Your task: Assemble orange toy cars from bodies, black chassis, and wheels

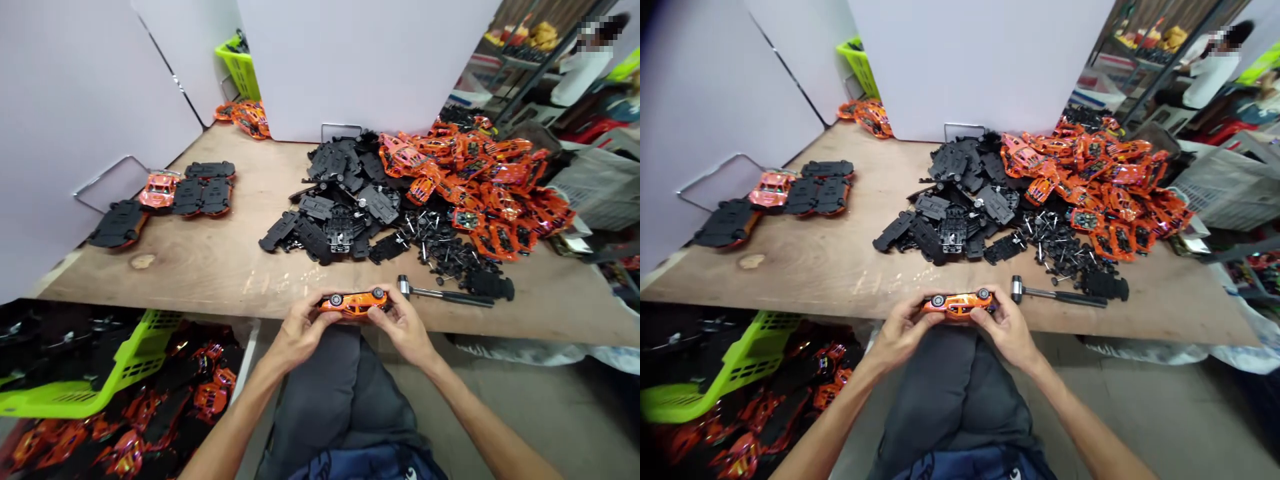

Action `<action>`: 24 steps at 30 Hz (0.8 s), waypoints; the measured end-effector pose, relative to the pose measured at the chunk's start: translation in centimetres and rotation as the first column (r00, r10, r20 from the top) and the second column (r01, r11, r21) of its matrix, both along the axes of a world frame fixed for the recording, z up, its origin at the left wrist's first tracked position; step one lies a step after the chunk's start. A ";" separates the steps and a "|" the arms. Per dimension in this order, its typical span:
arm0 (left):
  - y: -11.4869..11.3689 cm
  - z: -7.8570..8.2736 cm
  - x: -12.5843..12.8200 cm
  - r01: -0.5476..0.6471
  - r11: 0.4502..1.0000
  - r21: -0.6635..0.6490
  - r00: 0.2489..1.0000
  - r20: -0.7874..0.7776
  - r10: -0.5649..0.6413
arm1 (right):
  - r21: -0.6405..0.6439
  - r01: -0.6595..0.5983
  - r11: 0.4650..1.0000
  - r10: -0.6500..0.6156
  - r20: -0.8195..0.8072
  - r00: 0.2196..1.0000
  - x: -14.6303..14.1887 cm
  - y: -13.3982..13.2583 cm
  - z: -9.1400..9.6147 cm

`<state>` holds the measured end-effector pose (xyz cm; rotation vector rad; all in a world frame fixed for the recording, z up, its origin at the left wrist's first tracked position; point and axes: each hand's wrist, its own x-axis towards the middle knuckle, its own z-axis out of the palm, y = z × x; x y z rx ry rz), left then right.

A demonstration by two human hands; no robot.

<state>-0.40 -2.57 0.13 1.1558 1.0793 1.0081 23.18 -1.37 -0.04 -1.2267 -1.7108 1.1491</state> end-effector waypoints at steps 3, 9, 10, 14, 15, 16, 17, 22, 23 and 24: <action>0.7 0.2 1.2 0.152 0.986 0.071 0.979 -0.147 -0.140 | -0.014 0.026 1.000 -0.026 -0.037 0.999 1.1 -0.5 -1.3; 0.5 -1.0 4.6 0.005 0.979 0.202 0.947 -0.314 0.060 | -0.001 -0.094 0.996 0.094 0.018 0.995 3.5 1.3 -0.7; 0.4 -1.1 4.8 0.007 0.974 0.225 0.940 -0.335 0.071 | -0.001 -0.105 0.994 0.105 0.003 0.994 3.6 1.5 -0.7; 0.6 -0.7 4.3 0.097 0.959 0.266 0.921 -0.388 0.014 | 0.015 -0.080 0.997 0.080 -0.024 0.996 3.1 1.4 -0.7; 0.8 -0.4 4.2 0.158 0.949 0.272 0.904 -0.426 -0.029 | 0.031 -0.065 0.997 0.066 -0.032 0.997 2.9 1.3 -0.6; 1.0 0.1 4.1 0.236 0.931 0.280 0.871 -0.486 -0.075 | 0.044 -0.053 0.998 0.055 -0.042 0.998 2.8 1.2 -0.6; 1.3 0.5 4.2 0.323 0.902 0.287 0.815 -0.569 -0.111 | 0.055 -0.042 0.998 0.045 -0.052 0.998 2.6 1.1 -0.6; 2.2 1.0 6.5 0.556 0.769 0.316 0.410 -0.909 0.077 | 0.031 0.007 1.000 -0.005 -0.069 0.998 2.9 1.0 -1.4; 2.2 0.8 7.0 0.563 0.754 0.339 0.375 -0.918 0.133 | 0.028 0.022 0.999 -0.020 -0.070 0.997 3.0 0.9 -1.7; 2.0 0.5 7.4 0.567 0.737 0.368 0.356 -0.916 0.184 | 0.035 0.042 0.999 -0.039 -0.065 0.997 3.0 0.7 -2.1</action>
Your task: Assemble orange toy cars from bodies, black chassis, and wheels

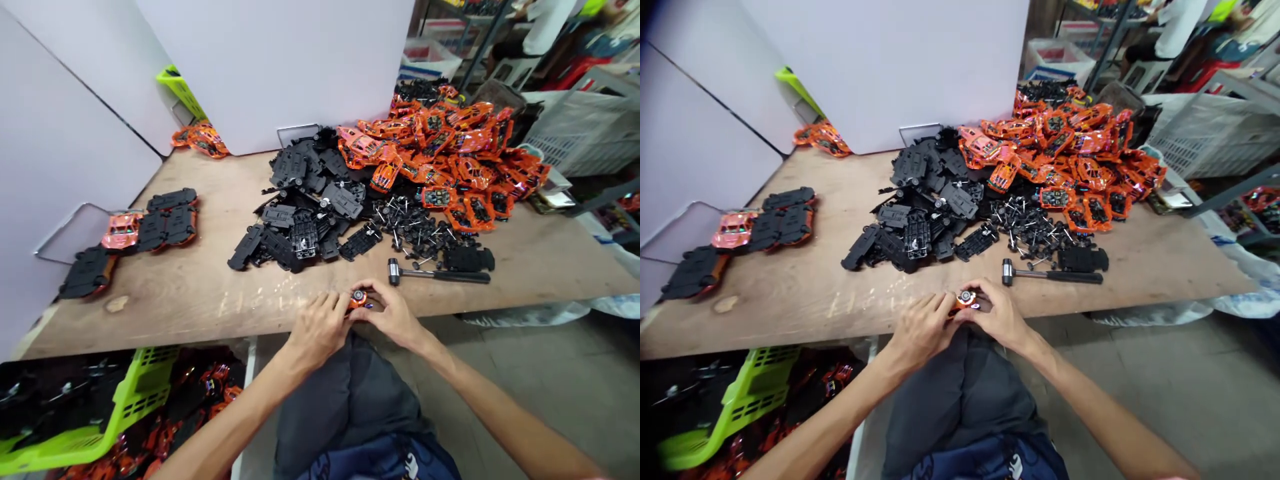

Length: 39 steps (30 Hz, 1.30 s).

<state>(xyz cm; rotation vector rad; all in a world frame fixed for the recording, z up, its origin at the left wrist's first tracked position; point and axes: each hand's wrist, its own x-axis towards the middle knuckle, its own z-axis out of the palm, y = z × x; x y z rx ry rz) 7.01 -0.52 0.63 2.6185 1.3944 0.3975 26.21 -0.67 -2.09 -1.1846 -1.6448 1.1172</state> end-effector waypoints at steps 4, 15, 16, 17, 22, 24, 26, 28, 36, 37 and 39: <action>-0.6 -0.9 0.3 -0.027 0.991 0.132 1.000 0.004 0.026 | 0.097 0.190 0.977 -0.194 0.035 0.980 -0.9 -1.3 -0.9; -2.2 0.3 2.1 -0.081 0.742 -0.666 0.336 0.682 0.649 | 0.028 0.260 0.965 -0.250 -0.192 0.949 -1.1 -3.5 0.0; -2.4 0.2 2.7 0.012 0.702 -0.712 0.195 0.690 0.697 | 0.033 0.263 0.964 -0.251 -0.202 0.946 -1.4 -3.6 -0.1; -2.5 0.0 3.1 0.100 0.681 -0.726 0.075 0.688 0.722 | 0.063 0.268 0.961 -0.252 -0.193 0.948 -1.6 -3.5 -0.2; -2.6 0.0 1.7 0.192 0.713 -0.675 0.093 0.735 0.671 | 0.347 0.014 0.938 -0.060 0.123 0.991 0.1 -2.0 1.6; -2.6 0.3 0.6 0.089 0.756 -0.649 0.277 0.745 0.607 | 0.362 -0.160 0.918 0.050 0.297 0.954 1.3 -1.3 2.7; -2.3 0.4 0.1 -0.008 0.786 -0.618 0.420 0.711 0.564 | 0.349 -0.238 0.906 0.087 0.397 0.914 2.0 -0.7 3.4; -2.1 0.1 0.1 -0.064 0.798 -0.600 0.498 0.673 0.547 | 0.316 -0.237 0.919 0.105 0.385 0.917 2.2 -0.2 3.4; -1.4 -1.4 -0.3 -0.042 0.860 -0.508 0.606 0.671 0.427 | 0.089 0.152 0.984 -0.155 0.027 0.988 0.6 -0.7 0.3; -1.1 -1.0 -0.7 -0.025 0.870 -0.492 0.656 0.649 0.386 | 0.087 0.155 0.984 -0.158 0.040 0.987 0.6 -0.8 0.4; -0.6 0.5 -1.4 0.055 0.904 -0.424 0.787 0.576 0.222 | 0.065 0.109 0.992 -0.114 0.083 0.990 0.7 -0.9 1.1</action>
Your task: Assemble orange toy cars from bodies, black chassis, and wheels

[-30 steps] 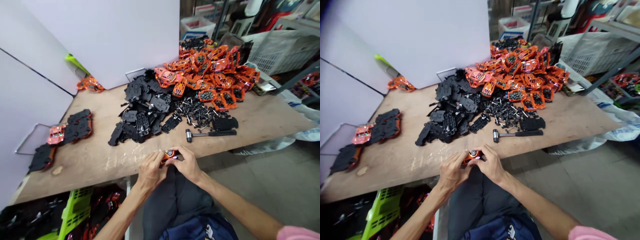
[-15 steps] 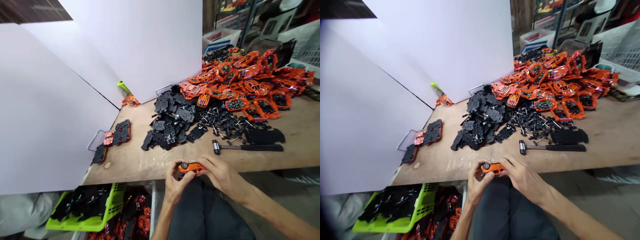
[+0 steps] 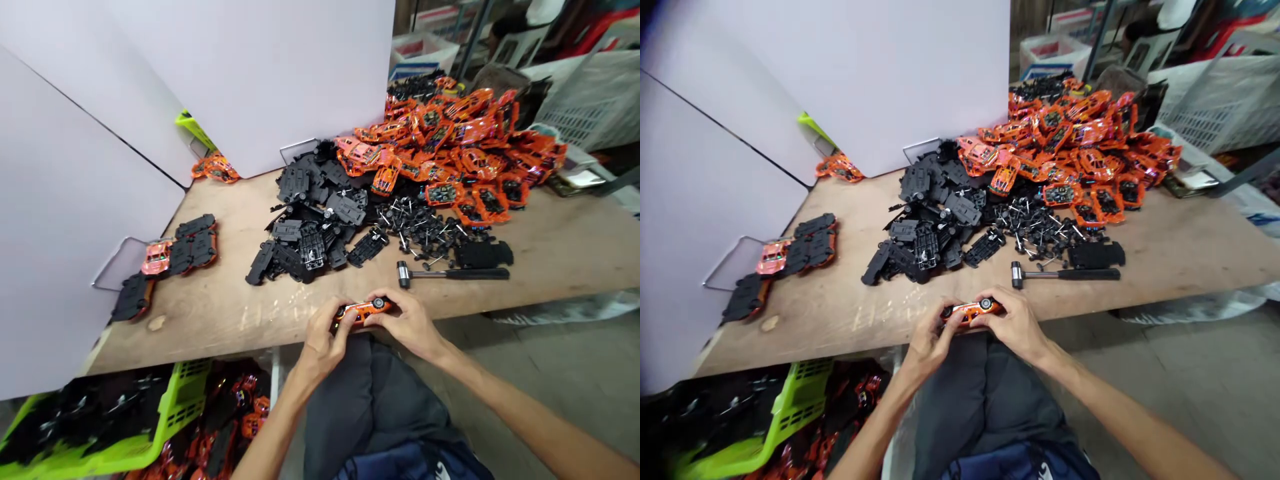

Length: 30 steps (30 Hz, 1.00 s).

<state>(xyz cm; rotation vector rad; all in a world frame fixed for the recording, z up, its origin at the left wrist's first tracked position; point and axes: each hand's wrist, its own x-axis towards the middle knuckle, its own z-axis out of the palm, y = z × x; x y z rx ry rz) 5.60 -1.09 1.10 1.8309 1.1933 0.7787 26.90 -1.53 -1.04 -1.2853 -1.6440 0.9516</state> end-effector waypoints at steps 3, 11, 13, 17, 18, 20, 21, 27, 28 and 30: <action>0.0 2.7 -0.3 0.291 0.943 0.162 0.920 -0.319 -0.229 | -0.016 -0.092 0.996 0.092 0.045 0.995 -0.3 -0.3 2.2; -4.8 1.7 1.9 -0.116 0.986 -0.117 0.975 -0.204 0.090 | 0.023 -0.106 0.994 0.099 0.214 0.972 3.3 -0.5 6.4; -5.7 0.7 2.3 -0.024 0.825 -0.565 0.969 0.190 0.158 | 0.241 -0.008 0.970 -0.114 0.491 0.864 6.9 0.3 5.8; -6.1 -1.2 3.6 0.569 0.282 -0.772 0.552 0.613 0.565 | 0.304 -0.124 0.945 -0.197 0.827 0.527 12.3 1.5 3.5; -5.9 -1.7 3.9 0.641 0.223 -0.735 0.467 0.603 0.646 | 0.279 -0.171 0.945 -0.163 0.854 0.494 12.9 1.5 3.0; -5.3 -2.7 4.4 0.691 0.195 -0.696 0.368 0.571 0.734 | 0.225 -0.267 0.937 -0.067 0.866 0.495 13.2 1.5 2.4; -5.1 -3.0 4.5 0.691 0.200 -0.695 0.345 0.560 0.753 | 0.198 -0.307 0.931 -0.010 0.854 0.520 13.1 1.4 2.3; -4.3 -3.5 3.9 0.743 0.162 -0.650 0.282 0.523 0.805 | -0.166 -0.368 0.915 0.398 0.530 0.749 11.9 0.8 4.5; -4.3 -3.3 3.8 0.759 0.151 -0.633 0.271 0.518 0.812 | -0.232 -0.364 0.902 0.432 0.460 0.776 11.4 0.6 5.1; -4.2 -3.1 3.7 0.786 0.128 -0.604 0.257 0.508 0.822 | -0.265 -0.341 0.902 0.422 0.380 0.823 10.3 0.2 6.3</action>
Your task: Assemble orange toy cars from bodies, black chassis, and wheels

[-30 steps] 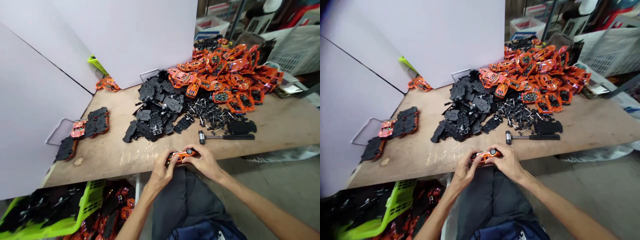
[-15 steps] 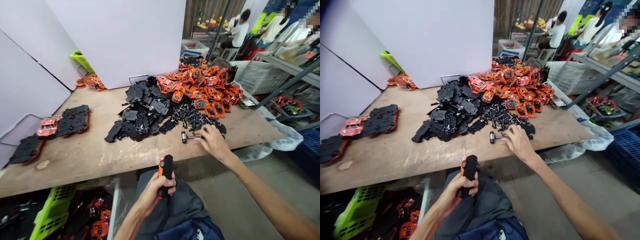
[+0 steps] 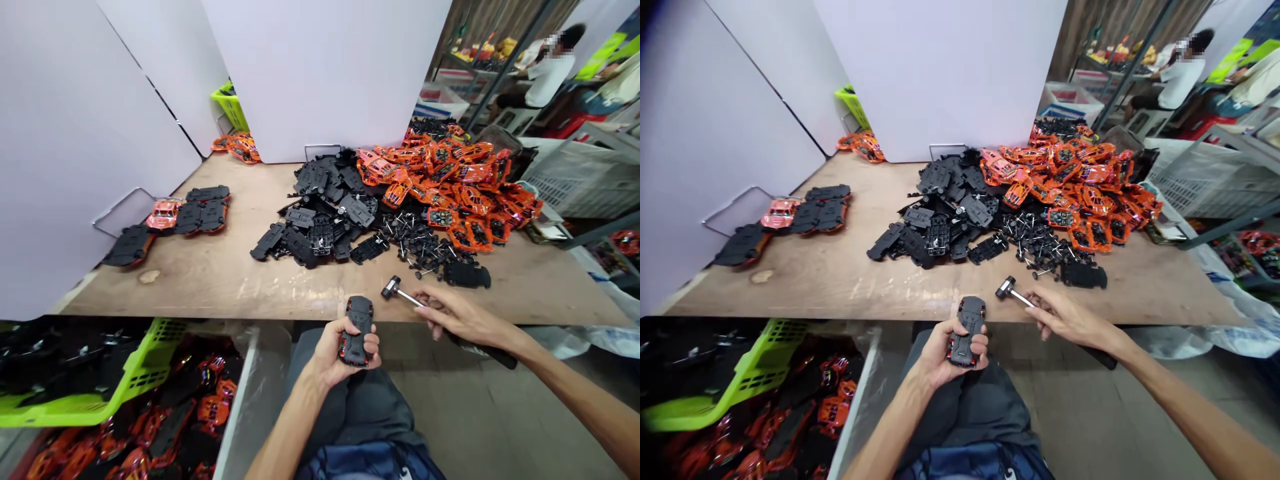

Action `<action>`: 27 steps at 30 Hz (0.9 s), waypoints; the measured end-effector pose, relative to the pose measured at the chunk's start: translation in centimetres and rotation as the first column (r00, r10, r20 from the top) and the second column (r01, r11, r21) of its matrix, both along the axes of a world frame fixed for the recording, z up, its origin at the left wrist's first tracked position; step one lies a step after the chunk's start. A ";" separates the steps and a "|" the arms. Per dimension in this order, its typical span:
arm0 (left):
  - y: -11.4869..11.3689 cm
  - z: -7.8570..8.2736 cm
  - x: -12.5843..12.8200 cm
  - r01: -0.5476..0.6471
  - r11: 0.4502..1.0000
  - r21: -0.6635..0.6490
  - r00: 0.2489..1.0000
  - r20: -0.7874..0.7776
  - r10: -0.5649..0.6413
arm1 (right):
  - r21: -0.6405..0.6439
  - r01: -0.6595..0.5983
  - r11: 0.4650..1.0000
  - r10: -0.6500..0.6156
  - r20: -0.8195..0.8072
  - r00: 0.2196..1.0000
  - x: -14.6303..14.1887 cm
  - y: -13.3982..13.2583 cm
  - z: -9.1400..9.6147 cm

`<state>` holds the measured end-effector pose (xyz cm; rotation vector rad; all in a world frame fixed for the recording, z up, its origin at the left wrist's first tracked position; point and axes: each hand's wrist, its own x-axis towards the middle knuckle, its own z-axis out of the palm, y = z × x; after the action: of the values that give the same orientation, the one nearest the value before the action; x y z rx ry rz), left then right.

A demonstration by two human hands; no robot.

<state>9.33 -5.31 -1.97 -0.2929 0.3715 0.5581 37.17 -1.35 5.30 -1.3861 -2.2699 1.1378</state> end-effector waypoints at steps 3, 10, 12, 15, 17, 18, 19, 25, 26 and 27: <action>0.2 0.1 -0.1 0.020 1.000 -0.024 1.000 0.023 -0.020 | 0.272 0.106 0.956 -0.091 -0.067 0.994 -2.3 -0.9 0.8; 0.5 0.0 -0.4 0.043 0.998 -0.051 0.998 0.053 -0.040 | 0.512 -0.205 0.834 0.169 0.116 0.979 -4.4 -1.5 -1.2; 0.5 0.0 -0.5 0.046 0.998 -0.052 0.997 0.063 -0.043 | 0.513 -0.152 0.845 0.115 0.103 0.988 -4.0 -1.6 -1.3; 0.6 0.0 -0.6 0.050 0.996 -0.069 0.997 0.061 -0.045 | 0.519 -0.088 0.850 0.079 0.041 0.996 -3.5 -2.1 -1.2; 0.7 0.0 -0.7 0.057 0.995 -0.087 0.997 0.063 -0.052 | 0.474 -0.160 0.866 0.131 0.094 0.987 -3.5 -2.4 -1.1; 0.7 0.0 -0.7 0.061 0.994 -0.095 0.996 0.066 -0.055 | 0.457 -0.153 0.876 0.119 0.103 0.988 -3.6 -2.3 -1.2; 0.8 0.0 -0.7 0.067 0.993 -0.100 0.996 0.067 -0.060 | 0.461 -0.083 0.884 0.053 0.078 0.996 -3.9 -2.2 -1.3; 1.0 0.4 -0.9 0.079 0.989 -0.123 0.996 0.057 -0.072 | 0.432 -0.031 0.901 0.042 -0.016 0.999 -5.7 -0.3 -3.0; 1.0 0.5 -0.9 0.079 0.989 -0.127 0.996 0.056 -0.073 | 0.431 -0.017 0.902 0.028 -0.018 0.999 -5.7 -0.2 -3.2; 1.0 0.6 -1.0 0.081 0.988 -0.129 0.996 0.054 -0.075 | 0.431 0.017 0.902 -0.004 -0.030 1.000 -5.5 -0.3 -3.4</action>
<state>8.37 -4.31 -1.41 -0.4164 0.3714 0.4497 31.69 -1.63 1.88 -1.1906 -2.3036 0.5869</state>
